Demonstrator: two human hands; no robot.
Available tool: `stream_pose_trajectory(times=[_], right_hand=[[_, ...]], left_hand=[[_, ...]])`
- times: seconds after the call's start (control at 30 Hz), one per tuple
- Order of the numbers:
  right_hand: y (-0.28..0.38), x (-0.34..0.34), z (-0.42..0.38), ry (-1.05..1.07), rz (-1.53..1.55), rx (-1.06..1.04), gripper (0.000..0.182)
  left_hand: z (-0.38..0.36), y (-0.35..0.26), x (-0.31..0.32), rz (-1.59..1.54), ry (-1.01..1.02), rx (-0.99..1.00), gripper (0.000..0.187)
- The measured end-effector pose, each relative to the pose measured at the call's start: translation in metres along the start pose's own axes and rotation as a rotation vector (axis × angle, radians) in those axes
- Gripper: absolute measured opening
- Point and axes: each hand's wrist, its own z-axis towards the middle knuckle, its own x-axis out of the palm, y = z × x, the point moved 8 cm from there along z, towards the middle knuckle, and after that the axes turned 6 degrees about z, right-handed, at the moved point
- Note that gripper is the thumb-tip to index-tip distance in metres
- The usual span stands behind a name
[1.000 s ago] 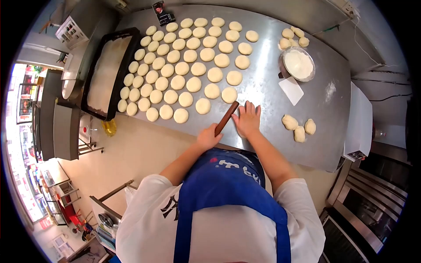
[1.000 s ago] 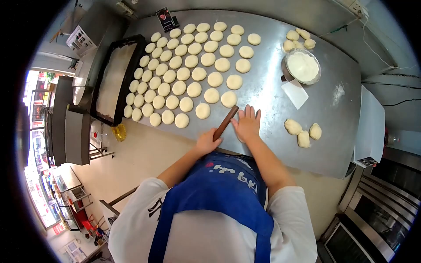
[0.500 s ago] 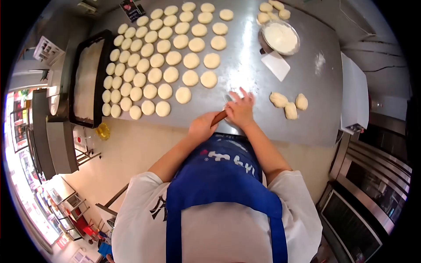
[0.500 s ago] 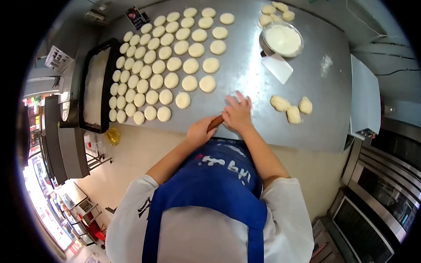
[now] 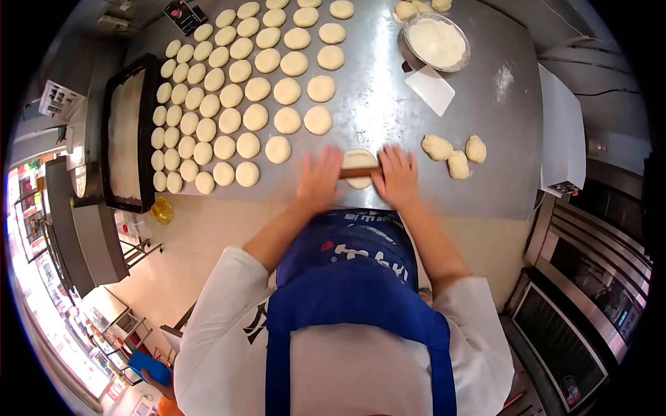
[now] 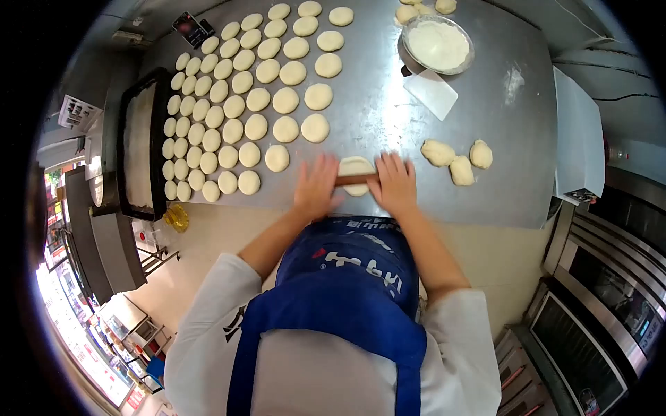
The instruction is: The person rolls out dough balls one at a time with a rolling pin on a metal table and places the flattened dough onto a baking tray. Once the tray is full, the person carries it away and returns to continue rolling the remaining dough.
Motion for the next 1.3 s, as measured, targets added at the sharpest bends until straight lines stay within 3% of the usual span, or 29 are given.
stream_pose_trajectory(times=[0.1, 0.13, 0.27, 0.3, 0.37, 0.43, 0.53, 0.63, 0.67, 0.7, 0.77, 0.8, 0.83, 0.9, 1.03, 1.1, 1.13, 1.17, 1.23, 1.3], right_hand=[[0.003, 0.002, -0.05, 0.089, 0.093, 0.025, 0.058], [0.002, 0.002, -0.053, 0.13, 0.128, 0.074, 0.058], [-0.015, -0.007, 0.061, -0.007, -0.107, 0.14, 0.053], [-0.017, -0.011, 0.078, -0.084, -0.063, 0.092, 0.052], [-0.017, -0.009, 0.076, -0.092, -0.035, 0.084, 0.053], [-0.007, 0.005, 0.027, 0.074, -0.08, 0.025, 0.055], [0.014, -0.001, -0.053, -0.032, 0.062, 0.005, 0.052], [0.001, 0.0, -0.052, -0.028, 0.161, 0.173, 0.041], [-0.002, -0.009, -0.042, -0.089, 0.217, 0.17, 0.028], [-0.003, -0.017, -0.039, -0.093, 0.218, 0.167, 0.028], [-0.002, -0.02, -0.045, 0.026, 0.358, 0.108, 0.022], [-0.002, -0.025, -0.051, 0.003, 0.363, 0.091, 0.019], [-0.002, -0.025, -0.049, 0.017, 0.364, 0.074, 0.019], [0.001, -0.023, -0.043, 0.06, 0.292, 0.092, 0.018], [0.019, -0.023, 0.023, -0.008, 0.192, 0.127, 0.015], [0.02, -0.016, 0.03, -0.05, 0.095, 0.074, 0.019], [0.018, -0.005, 0.017, -0.044, 0.11, 0.064, 0.024], [0.015, 0.006, -0.003, -0.044, 0.121, 0.054, 0.03], [0.024, 0.003, -0.037, 0.034, 0.122, 0.075, 0.047], [0.027, 0.003, -0.033, 0.064, 0.134, 0.075, 0.055]], left_hand=[[-0.048, -0.027, 0.017, -0.137, -0.088, 0.165, 0.089], [-0.032, -0.021, 0.007, -0.146, 0.006, 0.133, 0.082], [0.055, 0.017, -0.054, 0.039, -0.325, -0.017, 0.059], [0.065, 0.016, -0.042, 0.041, -0.323, -0.017, 0.059], [0.082, 0.006, -0.016, -0.299, -0.314, 0.027, 0.043], [0.07, -0.016, -0.012, -0.34, -0.237, 0.082, 0.041], [0.059, 0.006, 0.001, -0.491, 0.205, -0.222, 0.036], [0.052, -0.007, -0.015, -0.625, 0.09, -0.169, 0.031], [0.046, -0.008, -0.012, -0.785, 0.211, -0.285, 0.037], [0.04, -0.01, -0.016, -0.782, 0.206, -0.285, 0.037], [0.015, 0.01, -0.019, -1.138, -0.016, -0.575, 0.046], [0.005, 0.014, -0.014, -1.265, -0.041, -0.652, 0.061], [-0.004, 0.024, -0.005, -1.273, -0.053, -0.669, 0.061], [-0.013, 0.036, 0.009, -0.877, 0.053, -0.481, 0.068], [0.011, 0.046, -0.032, -0.533, 0.107, -0.373, 0.072], [0.011, 0.036, -0.048, -0.208, -0.352, -0.203, 0.072], [-0.002, 0.031, -0.019, -0.158, -0.219, -0.21, 0.078], [-0.019, 0.026, -0.017, -0.161, -0.224, -0.21, 0.078], [-0.048, 0.005, 0.0, -0.209, -0.021, -0.075, 0.082], [-0.044, 0.01, 0.01, -0.223, -0.032, -0.056, 0.083]])
